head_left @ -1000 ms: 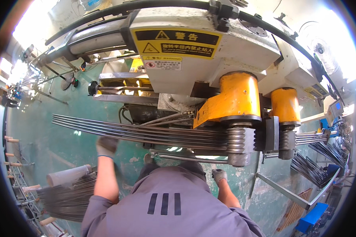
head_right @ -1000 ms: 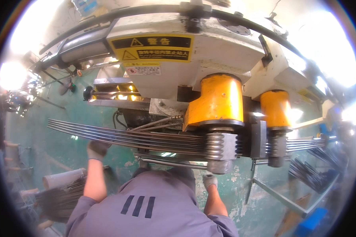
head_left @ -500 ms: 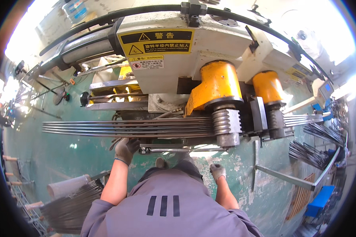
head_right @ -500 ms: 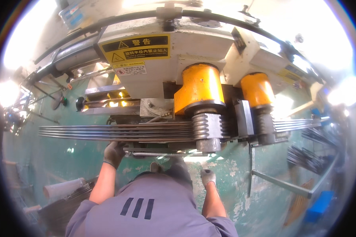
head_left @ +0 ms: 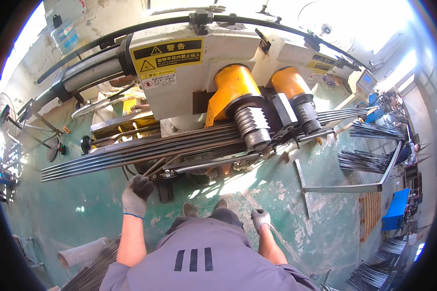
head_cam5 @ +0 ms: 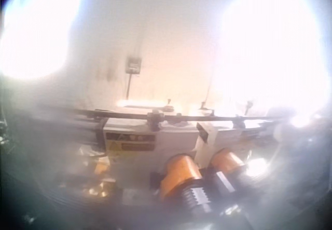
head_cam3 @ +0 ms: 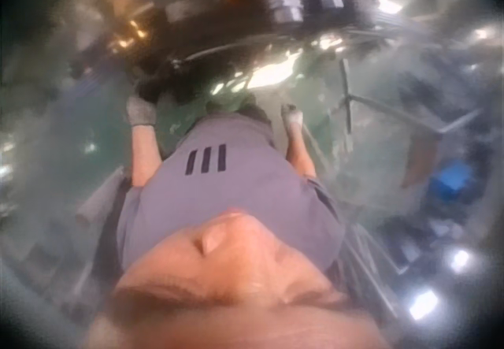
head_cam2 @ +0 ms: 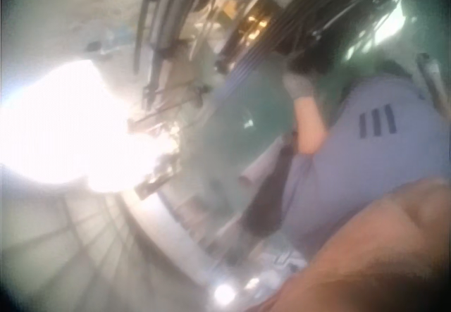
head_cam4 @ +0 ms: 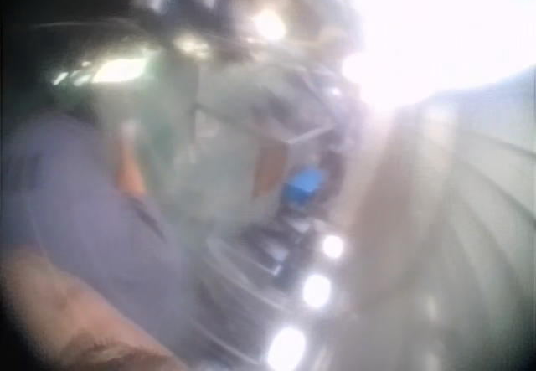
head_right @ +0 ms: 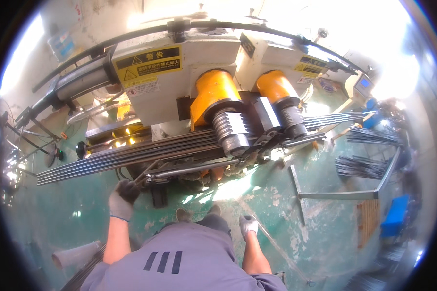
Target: The person feeds metal bars into a bending machine, activates the bend, and then stacks the bent bars on the floor before repeating the process.
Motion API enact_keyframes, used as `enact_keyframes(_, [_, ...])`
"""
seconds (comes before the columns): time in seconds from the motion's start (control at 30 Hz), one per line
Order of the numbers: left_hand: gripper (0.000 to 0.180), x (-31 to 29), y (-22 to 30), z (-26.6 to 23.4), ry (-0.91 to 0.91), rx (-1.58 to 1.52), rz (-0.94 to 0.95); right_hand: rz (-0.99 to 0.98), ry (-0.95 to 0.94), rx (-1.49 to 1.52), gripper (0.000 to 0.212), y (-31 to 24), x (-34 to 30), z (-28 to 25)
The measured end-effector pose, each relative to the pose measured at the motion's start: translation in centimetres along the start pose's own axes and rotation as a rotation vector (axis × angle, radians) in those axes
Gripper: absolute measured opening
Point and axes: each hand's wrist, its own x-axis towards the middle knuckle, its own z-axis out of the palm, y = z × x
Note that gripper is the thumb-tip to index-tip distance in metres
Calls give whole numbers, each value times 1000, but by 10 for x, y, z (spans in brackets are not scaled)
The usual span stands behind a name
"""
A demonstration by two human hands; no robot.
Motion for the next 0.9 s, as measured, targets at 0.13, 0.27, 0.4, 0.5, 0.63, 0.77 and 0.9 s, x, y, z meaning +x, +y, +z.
enact_keyframes(0.13, [29, -25, 28, 41, -23, -63, 65, -354, 67, 124, 29, -126, -2, -5])
enact_keyframes(0.27, [31, -45, 37, 91, -26, 12, 147, -569, 61, 449, 28, -246, -12, -19])
enact_keyframes(0.4, [35, -49, 44, 127, -75, 48, 291, -620, 65, 773, 33, -303, -8, -35])
enact_keyframes(0.5, [38, -55, 47, 150, -101, 137, 398, -698, 195, 684, 33, -314, 9, -52])
enact_keyframes(0.63, [40, -80, 69, 193, -121, 279, 608, -644, 132, 811, 40, -341, 3, -67])
enact_keyframes(0.77, [38, -98, 100, 264, -102, 392, 855, -535, 4, 1030, 44, -355, 25, -69])
enact_keyframes(0.9, [38, -124, 124, 350, -49, 573, 982, -487, -52, 1185, 52, -371, 36, -63])
